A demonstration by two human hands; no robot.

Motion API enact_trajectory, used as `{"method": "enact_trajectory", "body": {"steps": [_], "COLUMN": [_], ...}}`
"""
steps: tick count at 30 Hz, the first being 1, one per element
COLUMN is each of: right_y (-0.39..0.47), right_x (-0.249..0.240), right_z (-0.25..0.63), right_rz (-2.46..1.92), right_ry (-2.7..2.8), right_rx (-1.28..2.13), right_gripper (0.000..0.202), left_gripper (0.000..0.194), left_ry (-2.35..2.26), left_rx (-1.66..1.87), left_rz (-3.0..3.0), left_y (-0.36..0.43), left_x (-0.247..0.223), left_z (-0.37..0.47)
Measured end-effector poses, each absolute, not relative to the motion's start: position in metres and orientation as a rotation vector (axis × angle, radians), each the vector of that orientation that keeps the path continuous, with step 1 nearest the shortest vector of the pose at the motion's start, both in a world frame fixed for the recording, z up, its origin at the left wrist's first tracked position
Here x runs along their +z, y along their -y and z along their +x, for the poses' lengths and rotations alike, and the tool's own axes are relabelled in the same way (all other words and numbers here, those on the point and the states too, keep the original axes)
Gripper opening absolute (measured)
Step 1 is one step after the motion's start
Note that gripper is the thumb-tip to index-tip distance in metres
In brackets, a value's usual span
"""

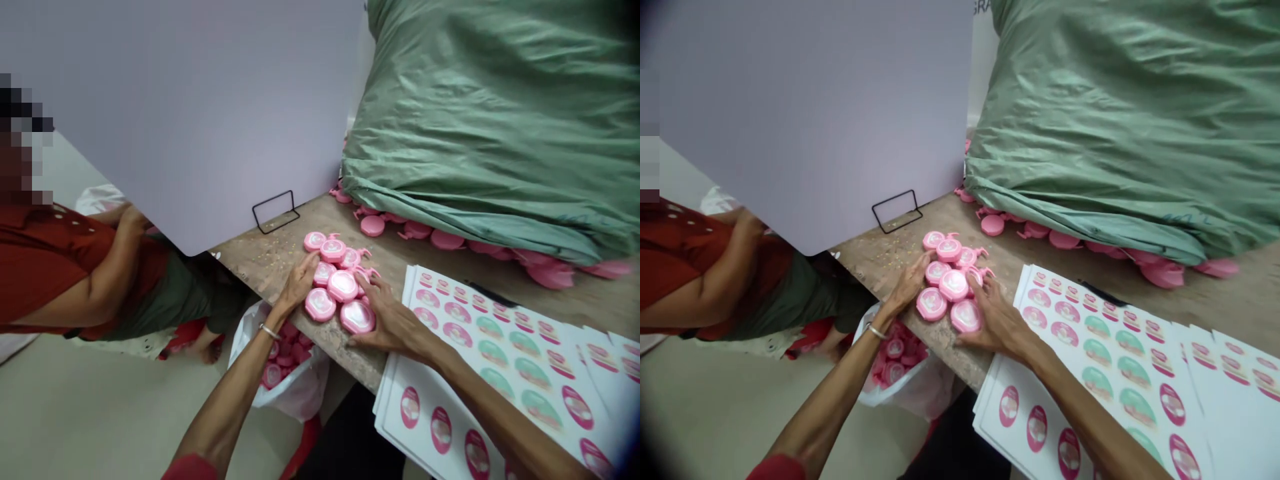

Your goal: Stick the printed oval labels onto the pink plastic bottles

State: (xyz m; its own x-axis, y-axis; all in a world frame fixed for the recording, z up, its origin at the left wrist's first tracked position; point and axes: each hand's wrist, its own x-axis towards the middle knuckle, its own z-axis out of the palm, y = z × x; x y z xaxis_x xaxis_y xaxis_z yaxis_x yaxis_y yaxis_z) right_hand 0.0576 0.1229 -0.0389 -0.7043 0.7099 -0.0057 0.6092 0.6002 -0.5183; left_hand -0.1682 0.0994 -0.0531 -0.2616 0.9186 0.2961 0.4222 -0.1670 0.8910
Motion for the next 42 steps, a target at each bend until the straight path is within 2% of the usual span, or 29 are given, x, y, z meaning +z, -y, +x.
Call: {"method": "enact_trajectory", "body": {"steps": [4, 9, 13, 16, 19, 22, 24, 27, 30, 32, 35, 42], "right_y": [-0.102, -0.043, 0.003, 0.027, 0.027, -0.016, -0.067, -0.15, -0.202, -0.215, -0.216, -0.18], "right_x": [-0.049, -0.048, -0.067, -0.085, -0.077, -0.045, -0.024, -0.014, -0.027, -0.039, -0.047, -0.037], "right_z": [0.023, -0.025, -0.067, -0.08, -0.064, -0.026, -0.004, 0.007, -0.009, -0.025, -0.044, -0.075], "right_rz": [-1.057, -1.006, -0.96, -0.91, -0.849, -0.837, -0.985, -1.363, -1.611, -1.682, -1.676, -1.317], "right_ry": [2.61, 2.622, 2.635, 2.669, 2.72, 2.732, 2.639, 2.518, 2.495, 2.448, 2.345, 2.153], "right_rx": [0.639, 0.495, 0.335, 0.229, 0.312, 0.585, 0.509, 0.328, 0.525, 0.617, 0.639, 0.764], "right_gripper": [0.096, 0.087, 0.065, 0.048, 0.037, 0.026, 0.035, 0.078, 0.103, 0.102, 0.087, 0.048], "left_gripper": [0.036, 0.029, 0.031, 0.04, 0.039, 0.037, 0.036, 0.027, 0.047, 0.049, 0.041, 0.021], "left_ry": [-1.607, -1.82, -2.09, -2.288, -2.226, -2.227, -2.341, -2.27, -2.237, -2.201, -2.133, -1.953], "left_rx": [1.378, 1.47, 1.57, 1.358, 1.177, 1.116, 1.098, 1.153, 1.166, 1.138, 1.13, 1.343], "left_rz": [1.553, 1.489, 1.328, 1.213, 1.301, 1.382, 1.491, 1.626, 1.581, 1.541, 1.502, 1.31], "left_y": [-0.086, -0.009, 0.043, 0.064, 0.072, 0.056, 0.025, -0.054, -0.14, -0.182, -0.208, -0.179], "left_x": [-0.049, -0.05, -0.08, -0.114, -0.126, -0.103, -0.076, -0.044, -0.036, -0.043, -0.054, -0.05], "left_z": [-0.176, -0.208, -0.222, -0.225, -0.232, -0.244, -0.251, -0.25, -0.237, -0.225, -0.215, -0.223]}}
